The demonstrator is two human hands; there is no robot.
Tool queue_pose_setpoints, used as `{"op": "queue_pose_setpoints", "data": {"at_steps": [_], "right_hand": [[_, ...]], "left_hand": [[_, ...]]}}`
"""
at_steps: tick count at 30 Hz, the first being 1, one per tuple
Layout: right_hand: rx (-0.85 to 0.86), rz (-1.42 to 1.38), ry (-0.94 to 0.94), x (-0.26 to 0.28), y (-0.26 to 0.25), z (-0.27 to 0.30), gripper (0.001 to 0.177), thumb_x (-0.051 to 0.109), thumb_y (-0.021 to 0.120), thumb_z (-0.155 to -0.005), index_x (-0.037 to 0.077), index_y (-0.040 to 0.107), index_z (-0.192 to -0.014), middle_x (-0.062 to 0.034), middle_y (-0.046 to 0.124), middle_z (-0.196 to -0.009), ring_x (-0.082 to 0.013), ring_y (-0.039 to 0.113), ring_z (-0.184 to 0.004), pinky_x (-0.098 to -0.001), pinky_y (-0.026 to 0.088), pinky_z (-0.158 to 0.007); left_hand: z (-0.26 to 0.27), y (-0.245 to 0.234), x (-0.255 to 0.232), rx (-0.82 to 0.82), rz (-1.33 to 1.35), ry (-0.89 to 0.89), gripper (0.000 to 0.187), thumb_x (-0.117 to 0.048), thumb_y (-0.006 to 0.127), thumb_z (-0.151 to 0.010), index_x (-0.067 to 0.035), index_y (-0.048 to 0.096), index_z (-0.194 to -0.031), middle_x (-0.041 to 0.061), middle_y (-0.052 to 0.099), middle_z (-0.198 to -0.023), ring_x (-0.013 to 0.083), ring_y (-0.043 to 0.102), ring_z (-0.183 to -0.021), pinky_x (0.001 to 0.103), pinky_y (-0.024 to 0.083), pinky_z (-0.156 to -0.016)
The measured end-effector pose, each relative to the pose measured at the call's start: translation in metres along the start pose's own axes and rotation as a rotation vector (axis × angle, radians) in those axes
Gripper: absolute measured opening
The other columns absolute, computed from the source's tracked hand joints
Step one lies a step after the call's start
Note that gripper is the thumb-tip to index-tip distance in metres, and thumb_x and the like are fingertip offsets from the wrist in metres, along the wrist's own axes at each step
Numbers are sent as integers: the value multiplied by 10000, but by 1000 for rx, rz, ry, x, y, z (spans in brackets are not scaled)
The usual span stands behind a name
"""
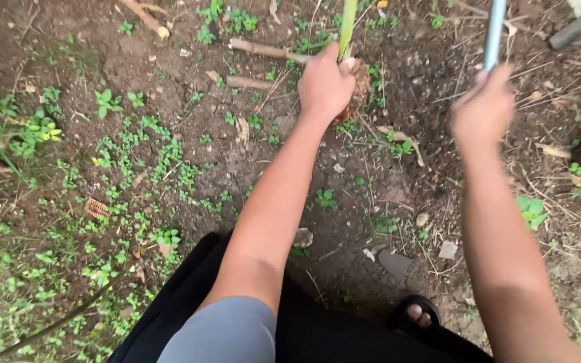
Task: Planting a small banana tree sapling into the soil using a small hoe.
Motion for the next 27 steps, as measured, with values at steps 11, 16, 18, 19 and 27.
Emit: {"op": "queue_pose_setpoints", "data": {"at_steps": [11,16,18,19,27], "right_hand": [[-35,223,-87,-12,23,10,231,315,503,-1226,103,594,-1238,-171,715,-985,-349,692,-898,-478,571,-775],[187,181,35,-39,87,-12,343,264,524,-1048,21,568,-1285,-219,660,-879,-393,699,-788,-524,564,-676],[291,225,73,-30,38,-1,366,319,528,-1063,35,590,-1286,-203,661,-893,-380,707,-835,-527,579,-717],[399,272,95,-24,19,4,393,374,533,-1079,50,613,-1287,-187,662,-908,-367,716,-883,-530,594,-758],[-38,-221,92,-43,52,-9,318,257,417,-1147,1,495,-1319,-232,715,-975,-305,701,-745,-472,566,-615]], "left_hand": [[4,-17,-5,18,11,-42,290,-182,691,-903,-97,636,-1174,139,748,-1014,354,730,-906,504,583,-775],[-1,-14,-2,100,40,-132,286,-196,650,-926,-102,617,-1194,101,747,-1001,273,770,-861,456,617,-784],[-3,-8,0,102,25,-111,297,-188,648,-924,-97,606,-1204,107,740,-1003,278,767,-863,459,613,-787],[-4,-7,4,92,11,-103,309,-181,646,-923,-91,594,-1214,114,733,-1005,284,763,-864,462,609,-790],[-4,-12,0,41,29,-83,229,-202,646,-940,-77,626,-1131,106,735,-994,299,747,-868,488,597,-773]]}}
Point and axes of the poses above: each hand's wrist, its own z-axis away from the middle knuckle, its own y-axis out of the palm, x = y × z, the point moved 9 cm from there along -z, towards the middle knuckle
